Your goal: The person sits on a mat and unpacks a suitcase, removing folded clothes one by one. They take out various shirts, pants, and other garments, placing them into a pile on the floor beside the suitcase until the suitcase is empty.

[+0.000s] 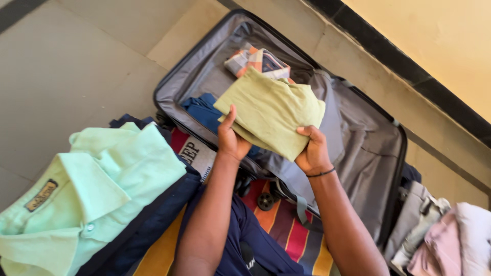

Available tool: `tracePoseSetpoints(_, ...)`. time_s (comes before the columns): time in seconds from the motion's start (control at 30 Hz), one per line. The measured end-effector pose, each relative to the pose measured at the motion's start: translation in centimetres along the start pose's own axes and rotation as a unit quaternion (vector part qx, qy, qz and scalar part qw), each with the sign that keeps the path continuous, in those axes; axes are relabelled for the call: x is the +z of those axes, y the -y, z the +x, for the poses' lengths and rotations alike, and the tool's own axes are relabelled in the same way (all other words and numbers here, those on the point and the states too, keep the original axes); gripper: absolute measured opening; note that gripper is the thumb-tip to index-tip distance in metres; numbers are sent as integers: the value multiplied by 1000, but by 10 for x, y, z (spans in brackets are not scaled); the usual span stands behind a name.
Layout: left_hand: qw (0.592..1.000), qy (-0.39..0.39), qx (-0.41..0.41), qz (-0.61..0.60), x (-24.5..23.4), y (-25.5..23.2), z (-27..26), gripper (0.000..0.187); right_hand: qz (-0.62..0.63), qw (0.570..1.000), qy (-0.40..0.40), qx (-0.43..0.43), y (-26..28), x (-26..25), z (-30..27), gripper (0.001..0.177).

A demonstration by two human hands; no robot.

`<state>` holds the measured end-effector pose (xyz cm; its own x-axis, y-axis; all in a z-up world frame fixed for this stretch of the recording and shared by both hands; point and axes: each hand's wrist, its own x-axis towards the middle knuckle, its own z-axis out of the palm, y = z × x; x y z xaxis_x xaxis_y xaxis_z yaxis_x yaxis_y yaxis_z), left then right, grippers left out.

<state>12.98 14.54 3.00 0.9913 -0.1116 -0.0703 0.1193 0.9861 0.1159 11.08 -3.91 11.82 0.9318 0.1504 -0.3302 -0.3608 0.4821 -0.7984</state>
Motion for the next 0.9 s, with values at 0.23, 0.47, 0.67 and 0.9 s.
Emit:
tracePoseSetpoints(0.23,998,26,-48,-14,1,11,-8,67,71,997,5,-24,-11,-38,-49,72)
tracePoseSetpoints(0.47,978,137,-145,-56,7,38,-36,66,142,984,45,-93,-25,-69,-114,76)
tracePoseSetpoints(0.67,975,106,-196,23,29,90,-82,66,162,979,-59,-108,-22,-107,-176,69)
tracePoseSetpoints(0.9,954,148,-258,33,92,154,-143,73,211,959,-101,-158,10,-167,-275,64)
